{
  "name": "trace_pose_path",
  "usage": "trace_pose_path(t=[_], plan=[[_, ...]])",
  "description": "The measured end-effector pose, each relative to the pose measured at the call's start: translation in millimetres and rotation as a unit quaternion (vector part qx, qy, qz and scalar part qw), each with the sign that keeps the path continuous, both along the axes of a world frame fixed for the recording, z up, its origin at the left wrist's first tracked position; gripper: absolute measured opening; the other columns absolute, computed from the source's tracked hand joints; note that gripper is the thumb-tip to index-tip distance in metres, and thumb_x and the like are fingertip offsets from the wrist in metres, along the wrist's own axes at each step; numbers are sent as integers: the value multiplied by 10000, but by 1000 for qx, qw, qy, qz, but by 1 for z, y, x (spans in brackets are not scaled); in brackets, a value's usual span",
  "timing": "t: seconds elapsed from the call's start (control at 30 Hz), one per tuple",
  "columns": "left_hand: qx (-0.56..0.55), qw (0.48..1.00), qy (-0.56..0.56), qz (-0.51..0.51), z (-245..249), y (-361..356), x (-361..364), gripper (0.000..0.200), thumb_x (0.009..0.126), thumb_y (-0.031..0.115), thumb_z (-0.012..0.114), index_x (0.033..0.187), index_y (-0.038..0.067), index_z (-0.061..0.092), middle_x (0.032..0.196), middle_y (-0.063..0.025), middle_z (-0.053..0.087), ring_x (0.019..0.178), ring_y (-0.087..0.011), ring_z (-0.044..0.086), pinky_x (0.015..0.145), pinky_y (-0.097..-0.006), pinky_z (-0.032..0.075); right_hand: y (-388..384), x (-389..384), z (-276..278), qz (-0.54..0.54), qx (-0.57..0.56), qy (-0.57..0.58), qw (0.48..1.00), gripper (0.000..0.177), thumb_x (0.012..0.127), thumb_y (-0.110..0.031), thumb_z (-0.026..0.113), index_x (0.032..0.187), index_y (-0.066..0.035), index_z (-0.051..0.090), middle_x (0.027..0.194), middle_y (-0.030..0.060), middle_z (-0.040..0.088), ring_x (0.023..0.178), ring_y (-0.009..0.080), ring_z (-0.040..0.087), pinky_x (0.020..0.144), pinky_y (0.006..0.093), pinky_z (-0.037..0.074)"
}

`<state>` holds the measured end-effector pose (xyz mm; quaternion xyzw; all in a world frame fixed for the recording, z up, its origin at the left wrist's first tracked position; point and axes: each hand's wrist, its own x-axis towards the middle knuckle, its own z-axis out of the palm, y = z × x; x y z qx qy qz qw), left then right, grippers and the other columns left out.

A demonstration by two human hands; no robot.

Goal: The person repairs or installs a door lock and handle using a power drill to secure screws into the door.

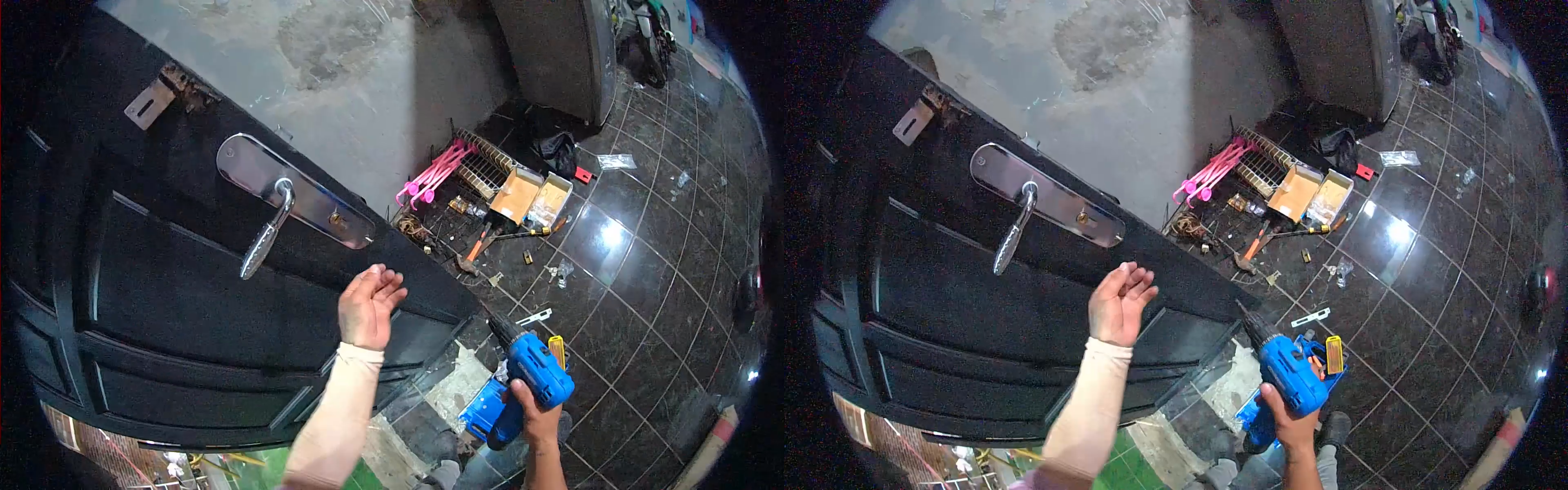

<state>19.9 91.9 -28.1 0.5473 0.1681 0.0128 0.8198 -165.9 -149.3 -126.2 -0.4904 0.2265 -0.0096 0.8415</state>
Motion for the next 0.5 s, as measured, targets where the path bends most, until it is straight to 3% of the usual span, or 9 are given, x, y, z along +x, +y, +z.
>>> trace_pose_path(t=[0.1,0.2,0.5], plan=[[-159,987,-18,22,-11,-14,12,253,977,275,607,1030,34,666,1055,-110,690,1069,-254,644,942,-477,496,-11,-8,15,0,-8,3,1000,601,803,-138,815,1293,-25,486,941,73,652,724,159,660,674,305,557],[-251,966,-63,2,-9,-15,25,277,971,294,615,1035,29,664,1058,-113,691,1107,-272,629,999,-506,449,-14,-19,1,12,-44,-7,999,546,810,-143,809,1255,-13,519,954,63,655,776,157,655,716,297,542],[-332,942,-40,35,-5,-23,41,162,952,204,641,989,47,654,1029,-86,704,1092,-253,646,979,-498,448,-10,-36,-2,23,-86,34,995,391,783,-161,829,1099,8,673,1047,92,641,951,197,630,869,338,493]])
